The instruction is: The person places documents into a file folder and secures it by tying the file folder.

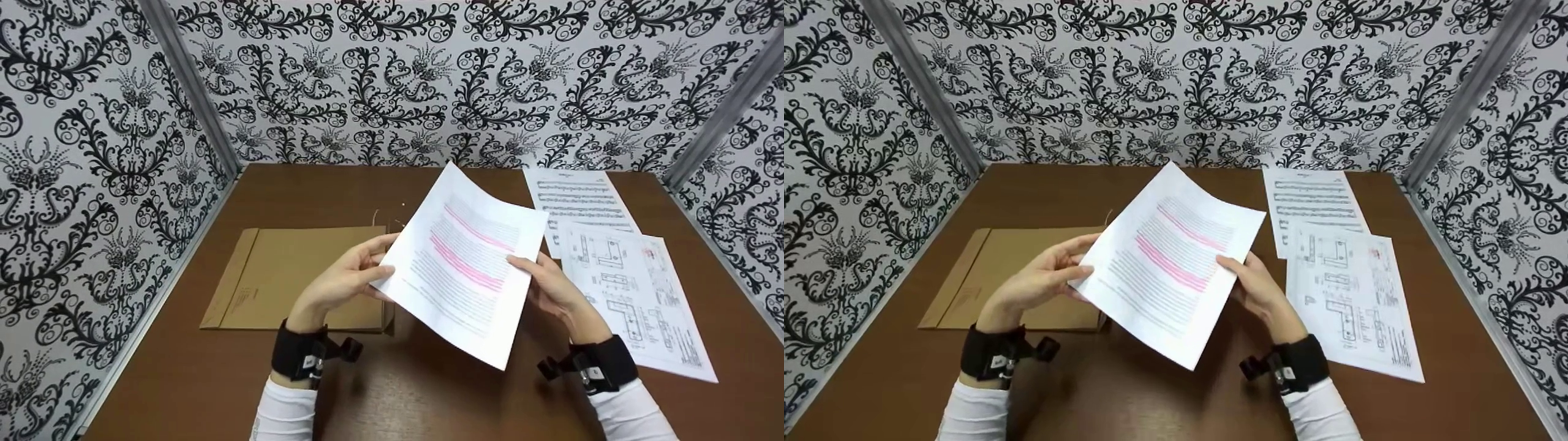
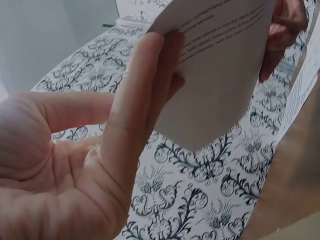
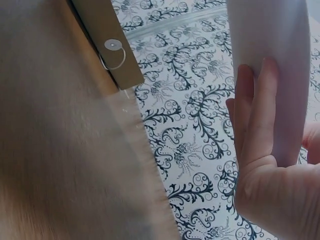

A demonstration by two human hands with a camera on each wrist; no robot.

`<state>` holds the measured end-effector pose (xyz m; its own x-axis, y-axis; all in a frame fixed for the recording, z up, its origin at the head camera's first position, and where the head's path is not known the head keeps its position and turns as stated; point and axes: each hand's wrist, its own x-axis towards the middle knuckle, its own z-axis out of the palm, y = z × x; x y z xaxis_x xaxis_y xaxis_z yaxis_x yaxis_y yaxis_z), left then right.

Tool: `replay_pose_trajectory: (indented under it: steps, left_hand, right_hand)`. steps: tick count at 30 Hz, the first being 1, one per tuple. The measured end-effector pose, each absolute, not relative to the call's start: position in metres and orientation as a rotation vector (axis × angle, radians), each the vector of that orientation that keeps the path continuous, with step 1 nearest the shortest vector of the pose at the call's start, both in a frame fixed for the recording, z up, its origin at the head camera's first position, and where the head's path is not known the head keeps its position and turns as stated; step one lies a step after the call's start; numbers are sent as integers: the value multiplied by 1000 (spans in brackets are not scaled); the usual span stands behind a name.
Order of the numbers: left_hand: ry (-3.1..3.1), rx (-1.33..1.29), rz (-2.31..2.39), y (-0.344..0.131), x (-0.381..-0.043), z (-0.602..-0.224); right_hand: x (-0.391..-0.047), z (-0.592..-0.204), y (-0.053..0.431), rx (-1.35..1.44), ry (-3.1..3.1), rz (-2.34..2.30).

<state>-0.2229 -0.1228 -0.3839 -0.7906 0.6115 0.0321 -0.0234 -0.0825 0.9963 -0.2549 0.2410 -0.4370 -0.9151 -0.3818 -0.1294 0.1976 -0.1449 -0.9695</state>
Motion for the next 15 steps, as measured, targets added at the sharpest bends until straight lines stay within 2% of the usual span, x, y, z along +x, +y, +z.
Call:
replay_pose_trajectory:
  steps: [15]
  left_hand:
    - [1905, 592, 1788, -131, -236, -402]
  right_hand:
    - [-254, -436, 244, -233, 1790, -2176]
